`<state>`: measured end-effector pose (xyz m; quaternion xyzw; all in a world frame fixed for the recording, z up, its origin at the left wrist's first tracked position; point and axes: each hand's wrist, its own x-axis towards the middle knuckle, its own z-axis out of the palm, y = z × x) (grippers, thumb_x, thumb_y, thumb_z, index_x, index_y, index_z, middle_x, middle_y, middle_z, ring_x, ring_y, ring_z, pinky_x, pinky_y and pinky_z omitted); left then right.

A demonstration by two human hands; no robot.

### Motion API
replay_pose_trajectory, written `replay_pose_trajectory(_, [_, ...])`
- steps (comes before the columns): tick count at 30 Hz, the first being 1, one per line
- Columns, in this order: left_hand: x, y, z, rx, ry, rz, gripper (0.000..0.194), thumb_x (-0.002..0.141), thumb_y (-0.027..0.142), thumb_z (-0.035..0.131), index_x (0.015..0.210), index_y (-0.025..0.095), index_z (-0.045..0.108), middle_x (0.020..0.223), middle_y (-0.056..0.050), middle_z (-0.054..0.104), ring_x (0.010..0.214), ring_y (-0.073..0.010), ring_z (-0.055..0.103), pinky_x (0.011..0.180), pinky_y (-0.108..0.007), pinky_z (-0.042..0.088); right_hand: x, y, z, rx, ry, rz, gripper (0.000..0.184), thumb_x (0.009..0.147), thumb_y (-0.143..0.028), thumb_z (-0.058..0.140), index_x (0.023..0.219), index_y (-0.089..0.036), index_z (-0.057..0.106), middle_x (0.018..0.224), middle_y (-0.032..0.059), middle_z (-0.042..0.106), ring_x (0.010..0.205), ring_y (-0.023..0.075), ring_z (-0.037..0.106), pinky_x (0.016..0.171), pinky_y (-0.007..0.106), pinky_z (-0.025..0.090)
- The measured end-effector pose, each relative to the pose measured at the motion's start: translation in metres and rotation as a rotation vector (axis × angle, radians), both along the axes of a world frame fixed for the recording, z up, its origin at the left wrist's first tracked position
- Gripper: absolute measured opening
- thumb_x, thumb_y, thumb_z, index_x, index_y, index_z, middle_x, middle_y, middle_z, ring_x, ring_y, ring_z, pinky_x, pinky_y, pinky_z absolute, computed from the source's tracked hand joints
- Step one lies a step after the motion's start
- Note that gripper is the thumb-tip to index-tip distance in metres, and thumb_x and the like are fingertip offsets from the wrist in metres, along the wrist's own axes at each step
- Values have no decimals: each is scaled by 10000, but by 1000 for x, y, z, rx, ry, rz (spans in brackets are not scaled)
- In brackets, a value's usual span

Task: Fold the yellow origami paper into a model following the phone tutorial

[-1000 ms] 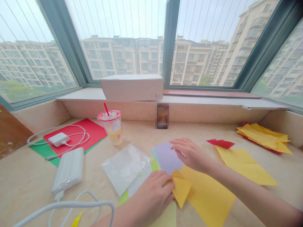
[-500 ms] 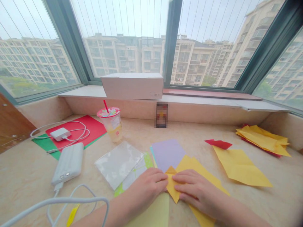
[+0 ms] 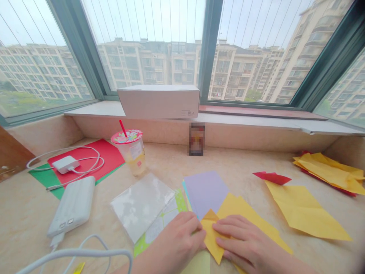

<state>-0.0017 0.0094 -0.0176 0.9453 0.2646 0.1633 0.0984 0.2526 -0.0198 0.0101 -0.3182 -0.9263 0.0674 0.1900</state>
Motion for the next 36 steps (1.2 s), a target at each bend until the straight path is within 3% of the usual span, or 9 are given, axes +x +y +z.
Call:
replay_pose_trajectory(10, [2,3,-2,66,-27,-35,200,1012,304,556,866,167,561,884,-27,600,838,-191,549,763,-302,446,4,4,8,169,-30,48,320,1084,-224,397,1198,-223,696,1188,-19,768,1078,116,723,987,231,542])
replay_pose_trajectory(20, [3,3,-1,64,-43,-32,208,1012,307,556,862,164,568,877,-26,603,850,-188,556,778,-299,445,5,3,8,132,-29,32,322,1079,-217,409,1237,-230,689,1191,2,768,1096,121,721,999,242,553])
replay_pose_trajectory(26, [3,2,-1,85,-55,-21,202,1008,305,572,857,171,568,868,-16,594,841,-177,552,779,-295,444,4,1,0,120,64,2,319,1076,-190,404,1207,-226,693,1164,8,778,1047,127,741,980,258,569])
replay_pose_trajectory(32, [5,1,2,75,2,-7,168,981,273,619,852,179,566,865,-13,592,834,-190,546,759,-313,436,-3,3,-4,171,197,-62,343,1062,-157,382,1050,-214,720,985,34,816,874,153,781,854,261,622])
replay_pose_trajectory(36, [8,2,4,94,20,11,207,958,264,648,805,180,538,825,-13,567,798,-195,529,724,-316,413,-7,3,-7,145,231,-69,304,1061,-181,404,1064,-193,708,980,44,811,882,162,780,861,252,617])
